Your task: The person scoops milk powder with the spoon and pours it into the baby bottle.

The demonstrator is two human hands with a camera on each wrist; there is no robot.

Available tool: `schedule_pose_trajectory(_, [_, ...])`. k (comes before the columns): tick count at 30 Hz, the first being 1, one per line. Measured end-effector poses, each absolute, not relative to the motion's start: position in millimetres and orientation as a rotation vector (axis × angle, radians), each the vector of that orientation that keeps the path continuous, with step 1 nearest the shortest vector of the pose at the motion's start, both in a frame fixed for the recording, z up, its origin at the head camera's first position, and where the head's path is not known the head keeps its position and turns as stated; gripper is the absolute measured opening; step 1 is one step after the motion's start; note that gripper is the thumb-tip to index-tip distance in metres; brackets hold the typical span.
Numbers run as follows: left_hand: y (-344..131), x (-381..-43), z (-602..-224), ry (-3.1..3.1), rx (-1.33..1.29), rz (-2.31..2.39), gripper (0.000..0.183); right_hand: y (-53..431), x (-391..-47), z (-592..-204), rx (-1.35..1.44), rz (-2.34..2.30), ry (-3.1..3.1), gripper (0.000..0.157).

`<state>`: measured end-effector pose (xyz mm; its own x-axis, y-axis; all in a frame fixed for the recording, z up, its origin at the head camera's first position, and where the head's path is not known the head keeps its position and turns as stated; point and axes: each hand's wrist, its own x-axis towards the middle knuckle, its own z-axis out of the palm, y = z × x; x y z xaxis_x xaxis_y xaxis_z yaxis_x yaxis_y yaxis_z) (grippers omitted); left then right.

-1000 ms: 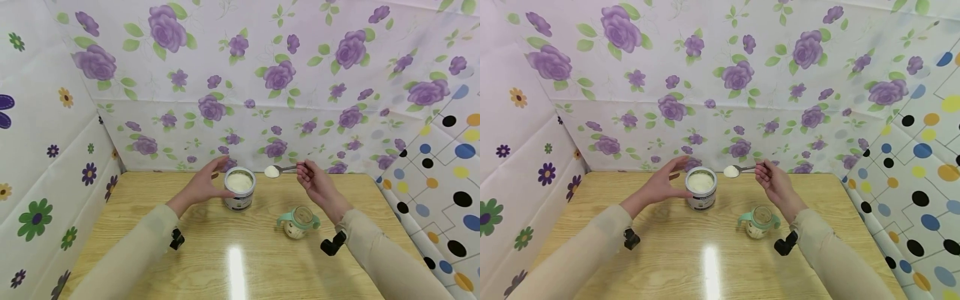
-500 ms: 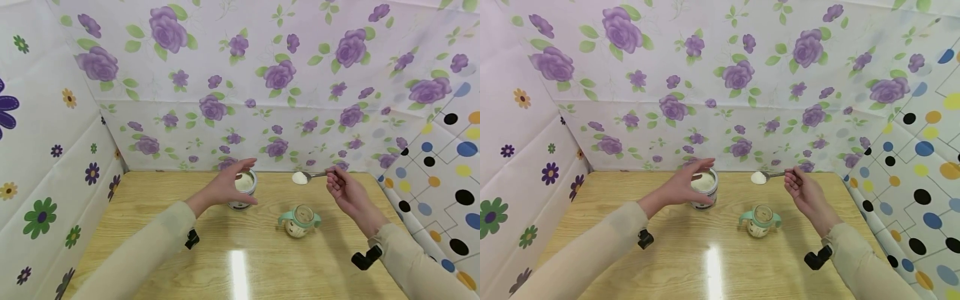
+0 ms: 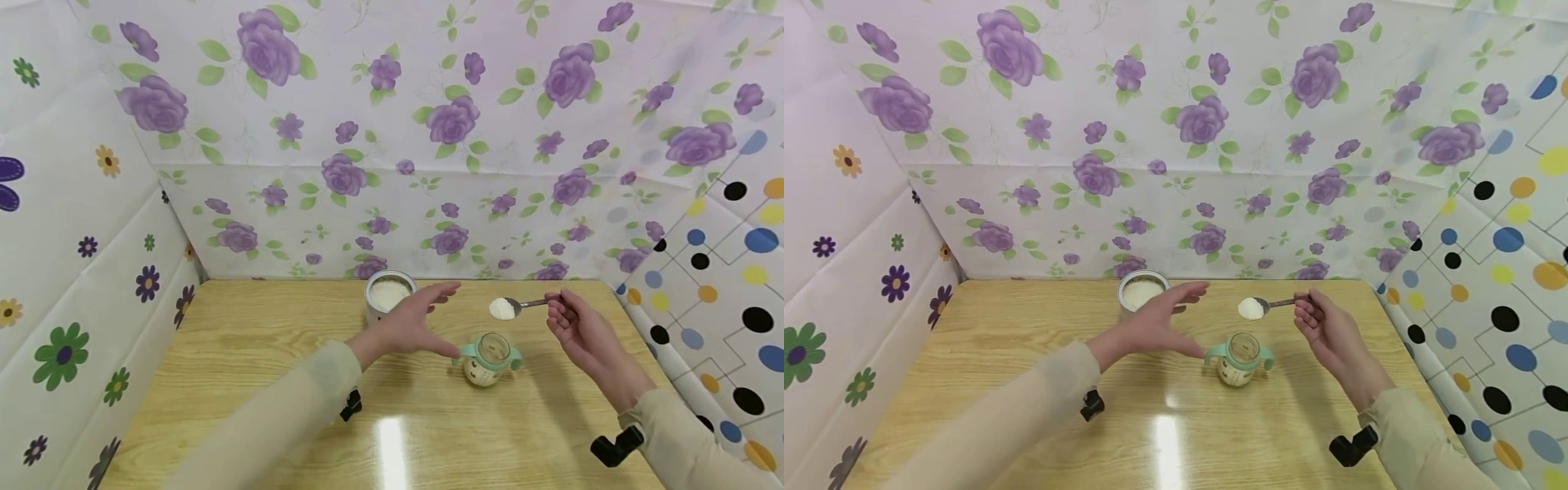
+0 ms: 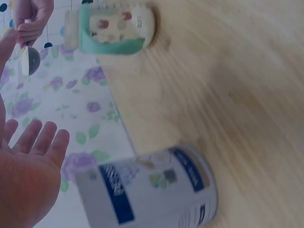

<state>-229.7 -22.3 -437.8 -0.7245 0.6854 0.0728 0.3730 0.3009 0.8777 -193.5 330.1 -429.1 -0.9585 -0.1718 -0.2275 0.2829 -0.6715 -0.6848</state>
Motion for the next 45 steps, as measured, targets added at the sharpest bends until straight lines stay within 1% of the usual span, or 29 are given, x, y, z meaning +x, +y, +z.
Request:
schedule_pose_trajectory(8, [9.4,-219.6,-472.9,2.258,0.944,1.370,0.109,334.3,-182.3,-440.7,0.189,-2.668,1.085,0.042])
schedule_pose_trajectory(16, [25.7,-216.9,-505.0,2.249,0.862,1.409,0.107,336.1,-172.5,-454.7,0.154,-2.642,1.097,0.047])
schedule_pose_trajectory(23, [39.4,-214.5,-526.2,2.196,0.814,1.486,0.104,337.9,-168.7,-462.0,0.118,-2.633,1.119,0.048])
schedule_pose_trajectory(27, [44.7,-212.6,-534.3,2.213,0.788,1.500,0.098,338.3,-167.1,-464.6,0.072,-2.626,1.128,0.049])
schedule_pose_trajectory(35, [50.4,-210.8,-544.1,2.224,0.752,1.549,0.074,336.8,-167.4,-468.0,0.000,-2.601,1.162,0.051])
schedule_pose_trajectory(41, [51.1,-209.6,-544.7,2.226,0.752,1.558,0.072,335.1,-167.4,-468.0,-0.022,-2.581,1.227,0.052])
schedule_pose_trajectory(45, [50.7,-209.1,-544.2,2.234,0.742,1.554,0.072,334.9,-166.9,-467.3,-0.088,-2.557,1.277,0.052])
